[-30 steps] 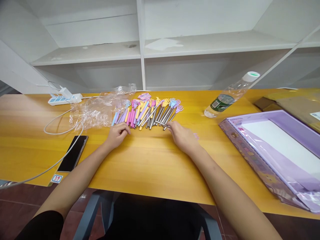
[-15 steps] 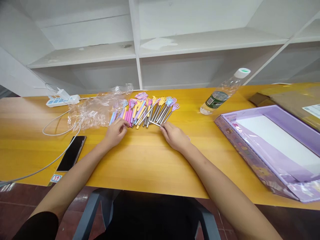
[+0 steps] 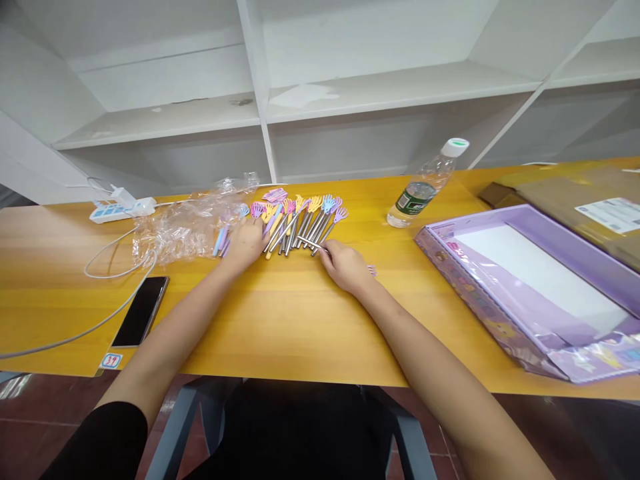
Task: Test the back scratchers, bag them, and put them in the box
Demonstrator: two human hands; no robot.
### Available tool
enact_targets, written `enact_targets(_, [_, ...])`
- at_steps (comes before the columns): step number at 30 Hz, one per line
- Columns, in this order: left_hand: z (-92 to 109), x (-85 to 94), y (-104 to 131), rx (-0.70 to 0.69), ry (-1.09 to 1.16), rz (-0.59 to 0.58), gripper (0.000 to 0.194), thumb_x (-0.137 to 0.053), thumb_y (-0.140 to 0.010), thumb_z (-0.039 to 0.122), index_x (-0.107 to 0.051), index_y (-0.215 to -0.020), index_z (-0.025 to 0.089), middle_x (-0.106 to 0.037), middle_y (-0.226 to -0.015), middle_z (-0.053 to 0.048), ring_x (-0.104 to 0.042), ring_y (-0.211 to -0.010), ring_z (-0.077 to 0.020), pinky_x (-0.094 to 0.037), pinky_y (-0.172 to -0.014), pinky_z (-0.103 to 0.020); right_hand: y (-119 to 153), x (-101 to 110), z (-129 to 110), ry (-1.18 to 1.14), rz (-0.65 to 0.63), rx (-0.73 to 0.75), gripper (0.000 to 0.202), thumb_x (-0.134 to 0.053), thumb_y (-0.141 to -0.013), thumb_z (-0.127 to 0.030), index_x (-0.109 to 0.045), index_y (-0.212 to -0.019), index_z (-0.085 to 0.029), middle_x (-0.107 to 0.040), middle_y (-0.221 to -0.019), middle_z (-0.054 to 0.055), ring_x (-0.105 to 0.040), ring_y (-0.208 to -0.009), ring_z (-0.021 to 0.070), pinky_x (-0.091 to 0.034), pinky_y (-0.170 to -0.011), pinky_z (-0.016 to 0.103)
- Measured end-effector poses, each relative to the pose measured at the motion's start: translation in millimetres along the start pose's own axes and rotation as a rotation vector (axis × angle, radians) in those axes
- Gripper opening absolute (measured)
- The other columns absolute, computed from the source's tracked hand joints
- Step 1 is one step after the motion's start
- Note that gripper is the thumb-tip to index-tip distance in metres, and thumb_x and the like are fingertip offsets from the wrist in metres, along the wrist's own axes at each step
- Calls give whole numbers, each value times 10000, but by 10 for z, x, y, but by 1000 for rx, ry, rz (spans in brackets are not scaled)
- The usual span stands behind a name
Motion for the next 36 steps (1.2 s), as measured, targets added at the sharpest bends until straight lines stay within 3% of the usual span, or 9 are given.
enact_targets(5, [16,-25,-10,33,36,-42,258,-582,-960,213,-763,-1076,70,-748,-1119,-246,-663,-1145,-371,-492,-1045,-454,4,-6,-16,-11,-4,13,360,-419,-1125,-420,-692,-1118,-185,-758,-1045,127,-690,-918,261,-480,-815,355])
enact_targets(9, [-65,0,-56,100,117,-71,203,-655,-893,262,-784,-933,111,-766,-966,-214,-701,-984,-355,-528,-884,-421,8,-13,-31,-13,-12,13,352,-425,-1120,-414,-694,-1127,-188,-763,-1064,123,-698,-938,264,-483,-824,355])
enact_targets(12, [-219,62,-6,159,215,-95,203,-678,-870,334,-768,-832,157,-743,-805,-137,-678,-784,-288,-497,-735,-372,10,3,-16,-13,-5,-6,356,-419,-1119,-406,-695,-1143,-182,-763,-1087,132,-700,-963,276,-485,-842,366])
enact_targets(17, [-434,128,360,160,511,-154,185,-685,-818,350,-731,-764,179,-641,-657,-25,-574,-643,-184,-391,-620,-296,14,30,21,-15,-1,-58,352,-427,-1113,-406,-698,-1142,-184,-766,-1080,130,-701,-955,282,-479,-822,374])
enact_targets(23, [-190,-120,879,-55,839,-333,142,-660,-743,294,-707,-799,172,-601,-689,20,-530,-639,-137,-383,-602,-253,61,1,-117,8,-37,-22,326,-421,-1114,-398,-673,-1142,-194,-756,-1089,118,-701,-962,274,-474,-813,364])
enact_targets(28, [-105,-221,1006,-119,926,-288,94,-586,-779,267,-610,-823,187,-578,-737,26,-500,-674,-132,-380,-658,-263,141,-60,-302,13,-95,77,243,-437,-1099,-332,-641,-1090,-201,-734,-1042,99,-680,-885,237,-472,-768,343])
enact_targets(36, [-329,-100,974,-182,871,-192,311,-427,-1064,441,-603,-952,211,-626,-858,-5,-568,-790,-180,-429,-762,-308,158,25,-287,-12,-97,148,335,-379,-1146,-400,-649,-1241,-227,-735,-1161,118,-715,-992,255,-546,-854,388])
Point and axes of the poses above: each hand's wrist, its own y-axis away from the middle knuckle, its own x-axis out of the back of the hand, z = x × y, the point moved 6 cm from there along -y, towards the middle knuckle
